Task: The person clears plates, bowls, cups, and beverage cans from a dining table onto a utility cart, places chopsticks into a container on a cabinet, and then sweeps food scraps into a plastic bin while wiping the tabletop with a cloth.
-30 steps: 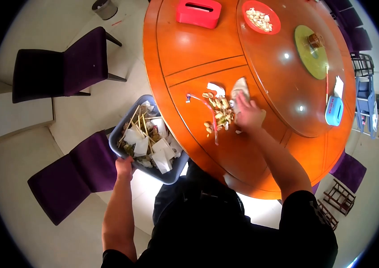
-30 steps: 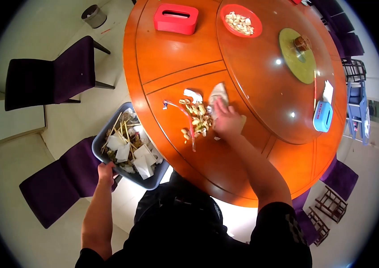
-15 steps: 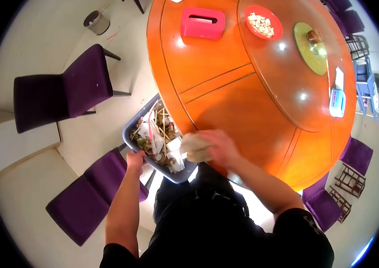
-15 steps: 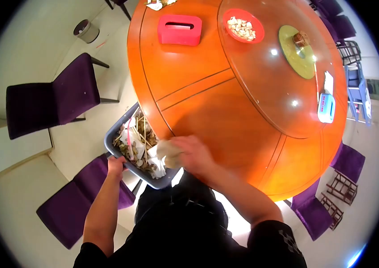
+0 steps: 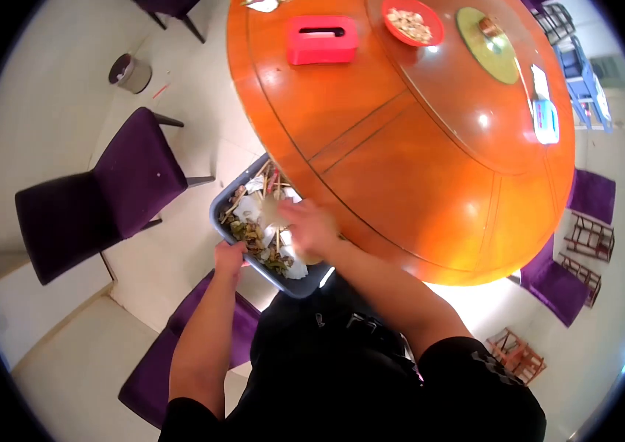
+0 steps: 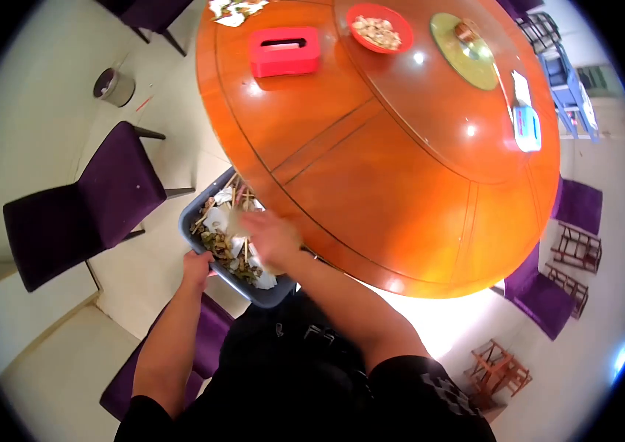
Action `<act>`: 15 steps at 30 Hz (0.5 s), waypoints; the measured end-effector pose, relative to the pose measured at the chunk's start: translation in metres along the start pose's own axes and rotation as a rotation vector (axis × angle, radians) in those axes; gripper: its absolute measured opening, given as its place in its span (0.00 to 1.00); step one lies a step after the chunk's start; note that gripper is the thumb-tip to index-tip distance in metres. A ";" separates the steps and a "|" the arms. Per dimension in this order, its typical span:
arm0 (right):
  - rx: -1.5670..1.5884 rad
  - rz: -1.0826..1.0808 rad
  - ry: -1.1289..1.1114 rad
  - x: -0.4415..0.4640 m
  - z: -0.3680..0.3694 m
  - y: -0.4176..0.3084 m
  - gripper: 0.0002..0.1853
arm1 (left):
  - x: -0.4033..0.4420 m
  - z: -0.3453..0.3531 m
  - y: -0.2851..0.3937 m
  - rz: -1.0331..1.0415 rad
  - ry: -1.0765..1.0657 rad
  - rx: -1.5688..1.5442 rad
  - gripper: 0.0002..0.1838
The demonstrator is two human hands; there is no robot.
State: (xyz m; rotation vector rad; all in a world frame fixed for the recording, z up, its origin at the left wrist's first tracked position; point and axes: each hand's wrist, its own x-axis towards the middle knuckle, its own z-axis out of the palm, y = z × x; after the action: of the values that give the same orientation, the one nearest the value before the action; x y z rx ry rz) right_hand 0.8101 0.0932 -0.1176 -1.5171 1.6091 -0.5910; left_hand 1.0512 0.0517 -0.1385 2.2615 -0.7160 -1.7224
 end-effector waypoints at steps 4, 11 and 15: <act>0.304 -0.030 0.134 -0.013 -0.022 -0.024 0.22 | 0.024 -0.017 0.010 0.010 -0.039 0.062 0.06; 0.461 0.536 0.817 -0.195 -0.145 0.145 0.22 | 0.039 -0.036 0.025 0.043 -0.002 0.098 0.05; -0.101 0.955 0.922 -0.240 -0.106 0.208 0.25 | 0.039 -0.046 0.029 0.045 0.001 0.100 0.06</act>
State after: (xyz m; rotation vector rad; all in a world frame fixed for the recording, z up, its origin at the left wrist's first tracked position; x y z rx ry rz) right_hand 0.5865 0.3380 -0.1672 -0.3199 2.7896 -0.6679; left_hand 1.0952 0.0019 -0.1449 2.2920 -0.8639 -1.7005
